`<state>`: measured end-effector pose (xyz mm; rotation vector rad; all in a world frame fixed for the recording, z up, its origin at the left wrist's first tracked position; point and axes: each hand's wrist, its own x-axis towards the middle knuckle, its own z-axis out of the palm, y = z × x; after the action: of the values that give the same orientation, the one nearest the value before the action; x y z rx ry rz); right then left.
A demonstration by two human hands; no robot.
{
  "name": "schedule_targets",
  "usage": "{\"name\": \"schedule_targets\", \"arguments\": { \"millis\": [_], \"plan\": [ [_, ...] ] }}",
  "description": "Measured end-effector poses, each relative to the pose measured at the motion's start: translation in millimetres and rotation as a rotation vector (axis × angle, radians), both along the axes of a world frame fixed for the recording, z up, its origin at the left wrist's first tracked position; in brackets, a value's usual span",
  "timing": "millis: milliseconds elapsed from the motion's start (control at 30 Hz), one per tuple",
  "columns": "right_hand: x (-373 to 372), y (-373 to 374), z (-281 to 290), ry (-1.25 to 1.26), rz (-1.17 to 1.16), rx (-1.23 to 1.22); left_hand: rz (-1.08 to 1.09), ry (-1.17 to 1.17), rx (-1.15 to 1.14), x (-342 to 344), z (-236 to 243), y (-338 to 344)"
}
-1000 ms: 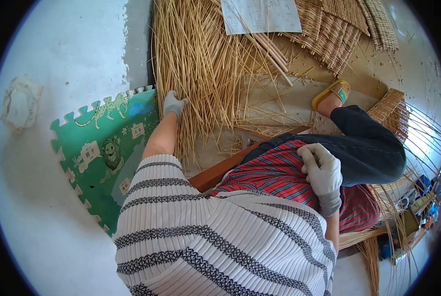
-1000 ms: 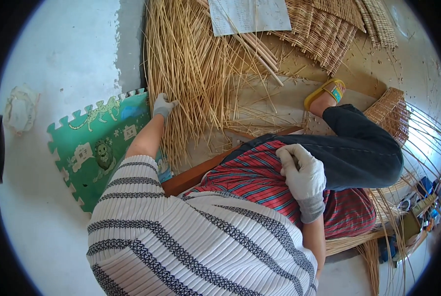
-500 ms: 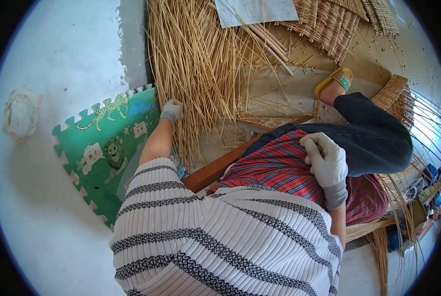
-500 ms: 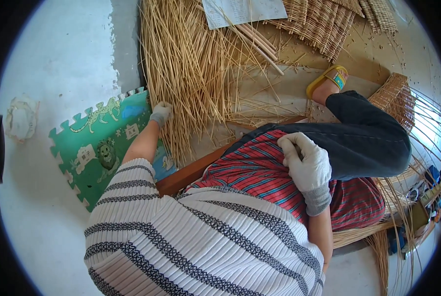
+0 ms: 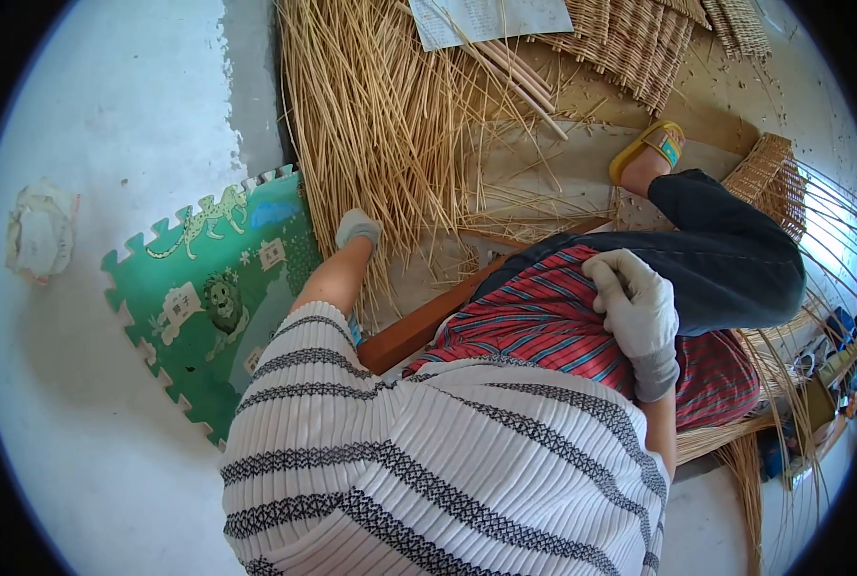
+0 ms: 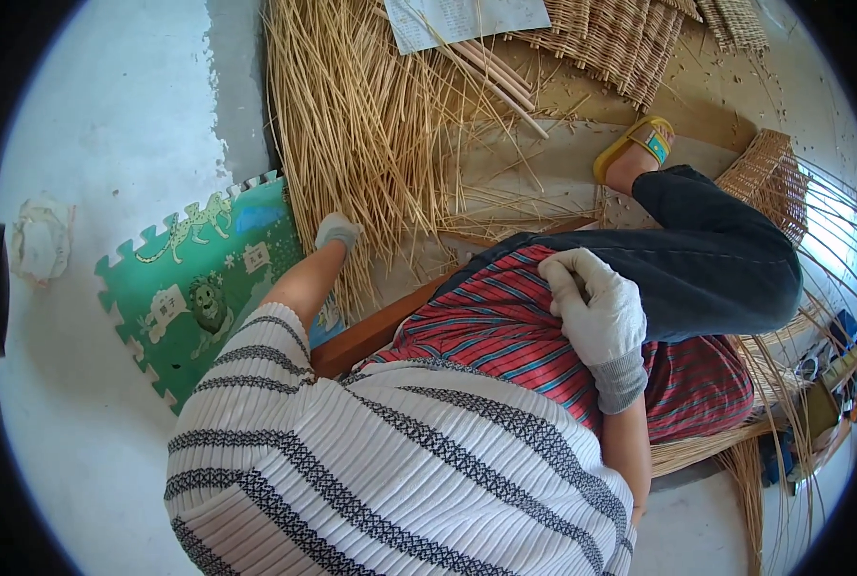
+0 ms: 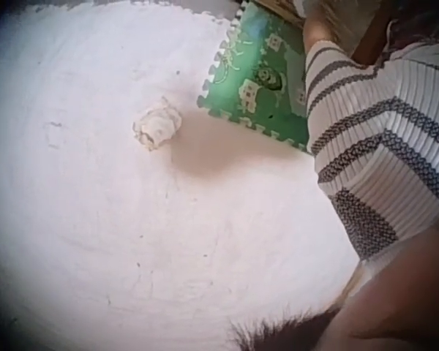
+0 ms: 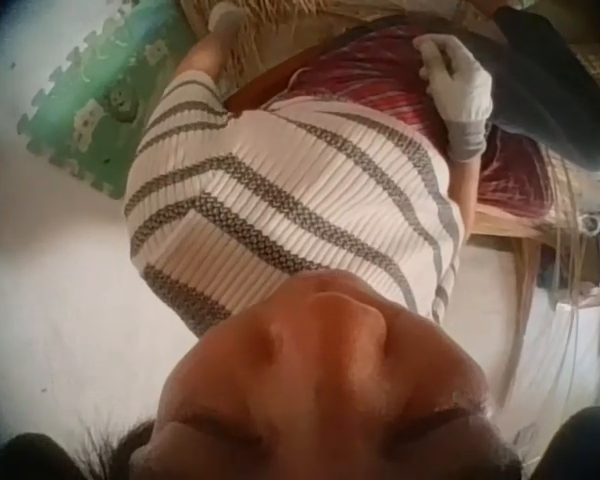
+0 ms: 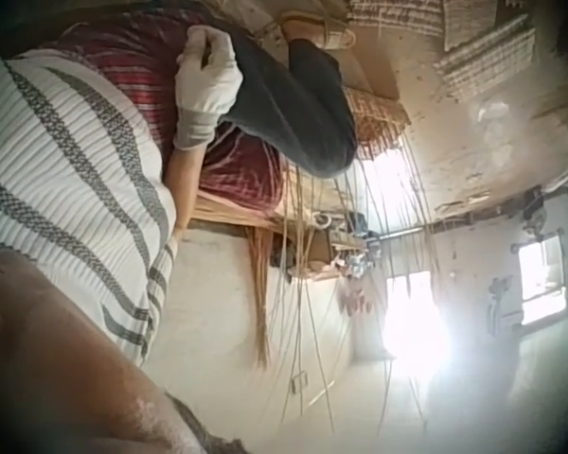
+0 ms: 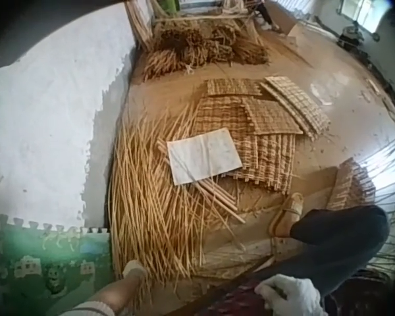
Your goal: Weaving a wicker basket and using a power drill to secure the structure.
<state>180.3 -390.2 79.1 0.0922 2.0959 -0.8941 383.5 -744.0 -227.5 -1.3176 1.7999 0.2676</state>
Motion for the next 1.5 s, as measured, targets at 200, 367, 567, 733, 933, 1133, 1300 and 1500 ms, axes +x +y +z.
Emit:
{"name": "schedule_targets", "arguments": {
  "millis": [200,367,567,733,933,1133,1300,1500],
  "plan": [
    [-0.6,2.3,1.1,-0.014,0.002,-0.012,0.527,0.278,0.099,28.7,-36.2,-19.6],
    [-1.2,3.3,0.9,-0.034,0.001,0.008,0.529,0.466,0.281,53.9,-23.6,-45.1],
    [-0.4,4.8,2.4,-0.026,-0.010,-0.034,0.635,0.715,0.213,38.3,-0.7,-54.4],
    [-0.4,6.1,3.2,-0.019,-0.019,-0.036,0.580,0.717,0.088,-9.6,1.4,-44.4],
    [-0.7,9.1,4.0,-0.033,-0.034,-0.038,0.458,0.587,-0.086,-70.8,4.7,-32.3],
    [-1.3,12.6,5.0,-0.039,-0.036,-0.065,0.514,0.578,0.055,-61.3,10.7,-37.8],
    [-0.1,20.9,4.5,-0.016,-0.021,-0.119,0.554,0.728,0.248,-33.7,21.4,-57.2],
    [1.9,39.9,4.1,-0.005,-0.048,-0.212,0.456,0.833,-0.076,-22.4,66.3,-16.6]
  ]
}}
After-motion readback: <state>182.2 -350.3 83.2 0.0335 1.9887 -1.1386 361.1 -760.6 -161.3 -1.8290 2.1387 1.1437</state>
